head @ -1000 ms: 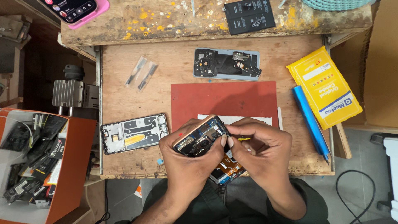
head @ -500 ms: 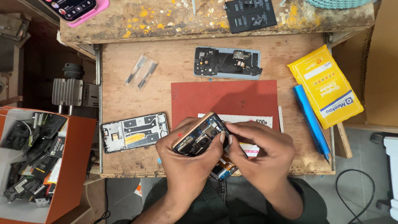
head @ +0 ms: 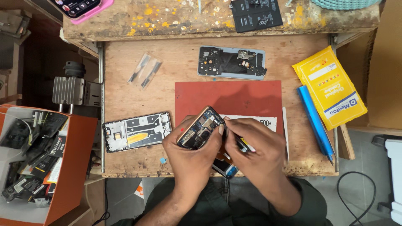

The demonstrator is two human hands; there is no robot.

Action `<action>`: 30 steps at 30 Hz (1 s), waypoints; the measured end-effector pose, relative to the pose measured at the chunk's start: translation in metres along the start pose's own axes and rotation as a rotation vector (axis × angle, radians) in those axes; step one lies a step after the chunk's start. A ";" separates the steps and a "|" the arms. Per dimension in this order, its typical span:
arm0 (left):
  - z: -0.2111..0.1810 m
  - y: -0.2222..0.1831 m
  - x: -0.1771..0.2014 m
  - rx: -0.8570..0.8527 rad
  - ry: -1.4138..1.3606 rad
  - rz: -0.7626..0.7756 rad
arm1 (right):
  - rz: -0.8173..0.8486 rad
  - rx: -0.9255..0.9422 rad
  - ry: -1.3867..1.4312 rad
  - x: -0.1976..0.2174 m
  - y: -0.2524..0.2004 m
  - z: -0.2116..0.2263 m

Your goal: The person disassembles a smartphone, removes the battery, and uses tweezers to adjust internal components and ribbon cables. The person then places the phone back on the workbench.

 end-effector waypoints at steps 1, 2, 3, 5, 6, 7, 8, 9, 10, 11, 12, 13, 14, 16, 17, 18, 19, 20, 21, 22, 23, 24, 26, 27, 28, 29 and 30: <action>0.003 -0.001 -0.001 -0.015 -0.023 0.034 | 0.028 -0.048 0.008 0.000 0.000 -0.007; 0.007 -0.003 -0.002 -0.029 -0.045 0.069 | 0.057 -0.097 0.017 0.001 0.001 -0.015; 0.011 -0.005 -0.003 -0.045 -0.070 0.102 | 0.087 -0.143 0.024 0.002 0.002 -0.022; 0.027 -0.008 -0.002 0.068 -0.148 0.203 | 0.194 -0.341 0.071 0.004 0.003 -0.042; 0.034 -0.010 -0.001 0.125 -0.187 0.254 | 0.247 -0.440 0.094 0.004 0.003 -0.052; 0.039 -0.013 0.001 0.140 -0.217 0.305 | 0.305 -0.503 0.110 0.004 0.003 -0.058; 0.043 -0.014 0.003 0.155 -0.246 0.356 | 0.364 -0.567 0.126 0.004 0.005 -0.065; 0.046 -0.014 0.003 0.170 -0.275 0.407 | 0.421 -0.632 0.143 0.003 0.005 -0.071; 0.052 -0.011 0.006 0.198 -0.173 0.427 | 0.513 -0.548 0.048 0.000 0.009 -0.068; 0.056 -0.007 0.007 0.222 -0.071 0.445 | 0.604 -0.460 -0.046 -0.002 0.012 -0.065; 0.058 -0.003 0.009 0.246 0.031 0.464 | 0.693 -0.370 -0.141 -0.005 0.011 -0.060; 0.058 0.003 0.014 0.196 0.300 0.457 | 0.722 -0.282 -0.198 -0.009 0.011 -0.054; 0.056 0.008 0.019 0.144 0.567 0.445 | 0.750 -0.194 -0.255 -0.014 0.010 -0.048; 0.044 0.014 0.024 -0.064 0.906 0.377 | 0.785 -0.096 -0.325 -0.022 0.008 -0.040; 0.035 0.014 0.022 -0.215 0.975 0.334 | 0.792 -0.092 -0.337 -0.025 0.007 -0.038; 0.027 0.012 0.020 -0.367 1.042 0.289 | 0.799 -0.087 -0.348 -0.027 0.007 -0.037; 0.027 0.013 0.017 -0.392 1.104 0.286 | 0.793 -0.093 -0.366 -0.028 0.008 -0.038; 0.027 0.015 0.014 -0.418 1.166 0.282 | 0.787 -0.098 -0.384 -0.029 0.011 -0.040; 0.027 0.017 0.011 -0.443 1.228 0.279 | 0.780 -0.104 -0.401 -0.029 0.013 -0.042; 0.022 0.018 0.008 -0.507 1.191 0.256 | 0.772 -0.092 -0.418 -0.030 0.015 -0.042; 0.017 0.021 0.006 -0.576 1.155 0.234 | 0.758 -0.080 -0.434 -0.030 0.016 -0.042; 0.012 0.022 0.005 -0.645 1.118 0.212 | 0.743 -0.068 -0.450 -0.030 0.016 -0.042; 0.014 0.026 -0.002 -0.626 0.963 0.283 | 0.700 0.064 -0.496 -0.030 0.015 -0.036; 0.016 0.028 -0.004 -0.614 0.886 0.313 | 0.680 0.134 -0.517 -0.030 0.015 -0.033; 0.018 0.029 -0.006 -0.608 0.880 0.312 | 0.655 0.117 -0.506 -0.028 0.014 -0.035; 0.021 0.030 -0.007 -0.602 0.875 0.313 | 0.629 0.098 -0.495 -0.024 0.013 -0.037; 0.023 0.031 -0.008 -0.596 0.869 0.315 | 0.603 0.079 -0.484 -0.020 0.012 -0.040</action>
Point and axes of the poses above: each hand's wrist, its own y-axis towards the middle knuckle, its own x-axis out of the back of the hand, z = x × y, the point moved 7 cm from there along y, towards the middle knuckle, and after that the axes turned 15 degrees about y, right-handed, at the moved point
